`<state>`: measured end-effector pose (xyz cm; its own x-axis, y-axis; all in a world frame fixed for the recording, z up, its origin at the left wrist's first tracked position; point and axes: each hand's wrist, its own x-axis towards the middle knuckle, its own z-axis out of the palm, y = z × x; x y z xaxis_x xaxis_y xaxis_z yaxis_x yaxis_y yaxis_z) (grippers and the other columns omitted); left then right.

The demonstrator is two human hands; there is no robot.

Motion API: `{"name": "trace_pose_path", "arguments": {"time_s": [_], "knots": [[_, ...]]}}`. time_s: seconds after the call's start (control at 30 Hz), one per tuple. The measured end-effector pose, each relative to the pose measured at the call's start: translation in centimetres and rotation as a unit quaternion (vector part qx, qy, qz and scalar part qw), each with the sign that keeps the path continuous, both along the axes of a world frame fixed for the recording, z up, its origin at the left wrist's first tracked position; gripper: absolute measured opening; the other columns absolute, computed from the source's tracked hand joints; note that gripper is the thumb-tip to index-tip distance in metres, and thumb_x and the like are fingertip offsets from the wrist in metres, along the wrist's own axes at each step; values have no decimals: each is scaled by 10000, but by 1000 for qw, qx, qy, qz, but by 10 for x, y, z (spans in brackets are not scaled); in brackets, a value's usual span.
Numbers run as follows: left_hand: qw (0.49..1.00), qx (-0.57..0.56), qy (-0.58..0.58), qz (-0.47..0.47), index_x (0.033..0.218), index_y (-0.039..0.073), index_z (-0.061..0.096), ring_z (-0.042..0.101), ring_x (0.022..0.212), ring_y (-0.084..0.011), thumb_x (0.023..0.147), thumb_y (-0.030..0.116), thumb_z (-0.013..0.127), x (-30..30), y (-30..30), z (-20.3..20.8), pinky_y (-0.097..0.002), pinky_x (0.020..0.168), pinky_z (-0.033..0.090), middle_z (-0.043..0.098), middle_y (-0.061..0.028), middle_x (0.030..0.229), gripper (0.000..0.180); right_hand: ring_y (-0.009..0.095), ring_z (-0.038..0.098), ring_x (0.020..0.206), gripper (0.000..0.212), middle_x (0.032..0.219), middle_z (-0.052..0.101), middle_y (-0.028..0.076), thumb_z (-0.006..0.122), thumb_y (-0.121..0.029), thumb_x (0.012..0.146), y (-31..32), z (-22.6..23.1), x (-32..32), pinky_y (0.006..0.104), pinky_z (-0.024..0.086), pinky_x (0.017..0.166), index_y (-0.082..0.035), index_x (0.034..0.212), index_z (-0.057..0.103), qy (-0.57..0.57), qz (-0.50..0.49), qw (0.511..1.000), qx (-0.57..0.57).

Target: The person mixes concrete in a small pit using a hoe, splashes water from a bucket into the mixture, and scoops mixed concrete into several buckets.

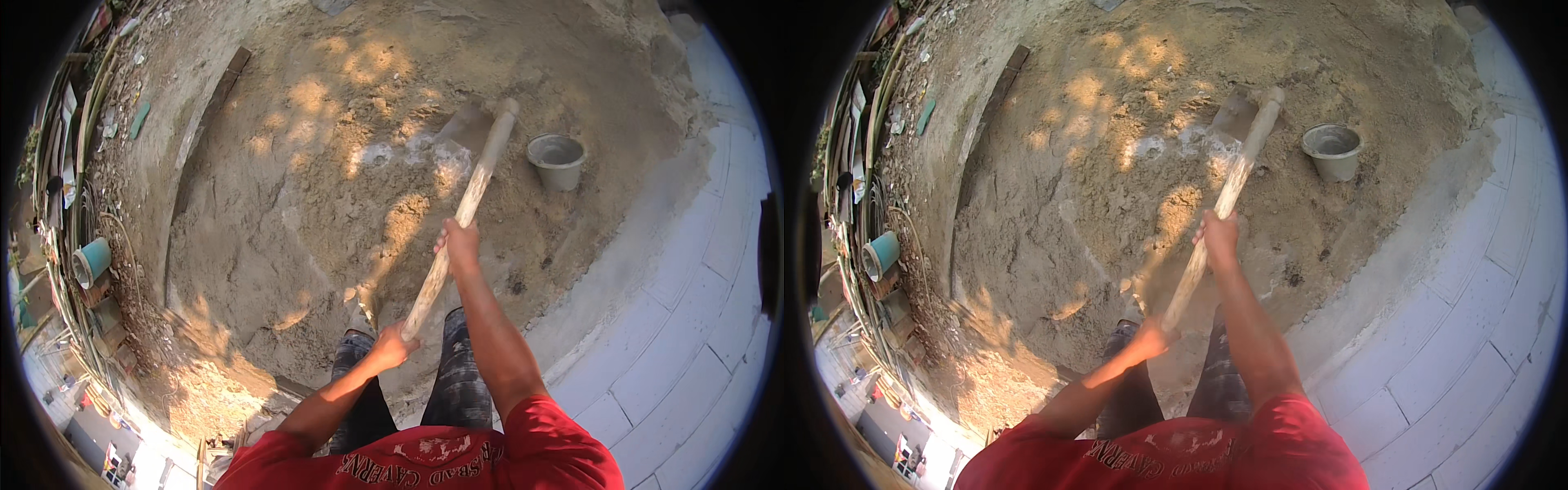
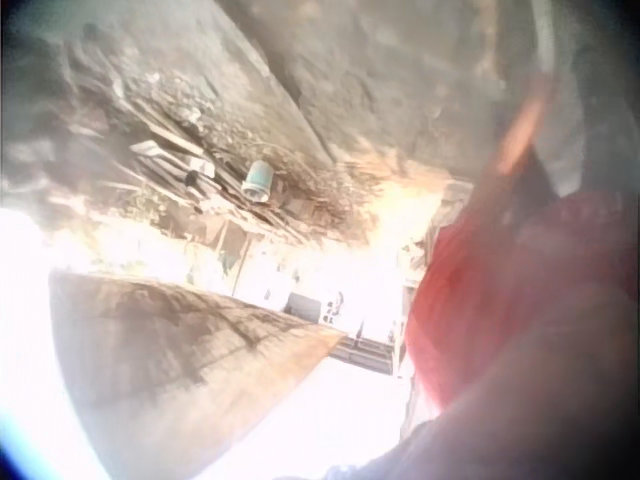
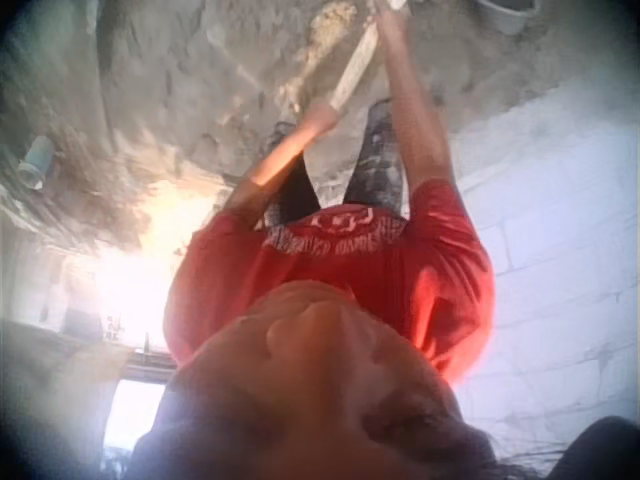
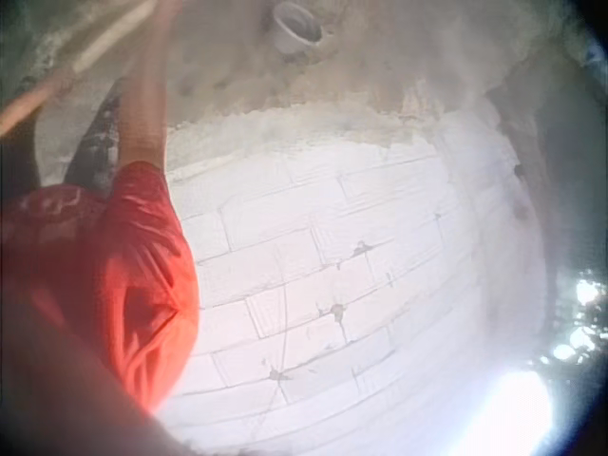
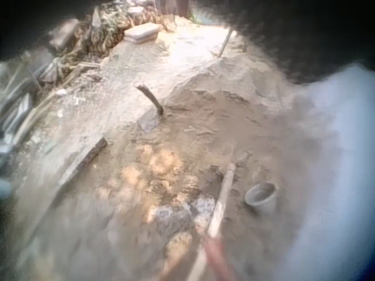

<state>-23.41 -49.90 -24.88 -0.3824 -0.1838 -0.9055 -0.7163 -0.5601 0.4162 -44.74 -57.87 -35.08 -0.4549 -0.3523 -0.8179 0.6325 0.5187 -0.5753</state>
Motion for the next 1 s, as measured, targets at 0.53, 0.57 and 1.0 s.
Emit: {"name": "trace_pose_path", "arguments": {"time_s": [0.53, 0.57, 1.0], "knots": [[949, 136, -182, 218, 891, 20, 554, 515, 407, -126, 847, 186, 722, 21, 104, 7, -303, 393, 408, 543, -41, 563, 240, 228, 611, 503, 370, 715, 595, 140, 605, -64, 864, 103, -126, 132, 373, 515, 409, -23, 1177, 412, -2, 300, 932, 203], [946, 137, -186, 227, 922, 8, 573, 551, 452, -151, 845, 204, 724, 25, 120, 14, -324, 440, 445, 576, -68, 602, 259, 218, 597, 490, 358, 697, 582, 124, 604, -59, 864, 96, -105, 132, 368, 508, 404, -30, 1165, 412, -28, 301, 931, 206], [962, -25, -20, 270, 1131, -15, 591, 603, 536, -200, 799, 221, 716, -36, -168, -139, -355, 488, 496, 624, -112, 715, 426, 190, 588, 517, 332, 700, 582, 121, 565, -104, 887, -269, -145, 13, 320, 513, 456, 101, 1123, 452, 86, 344, 934, 49]]}}
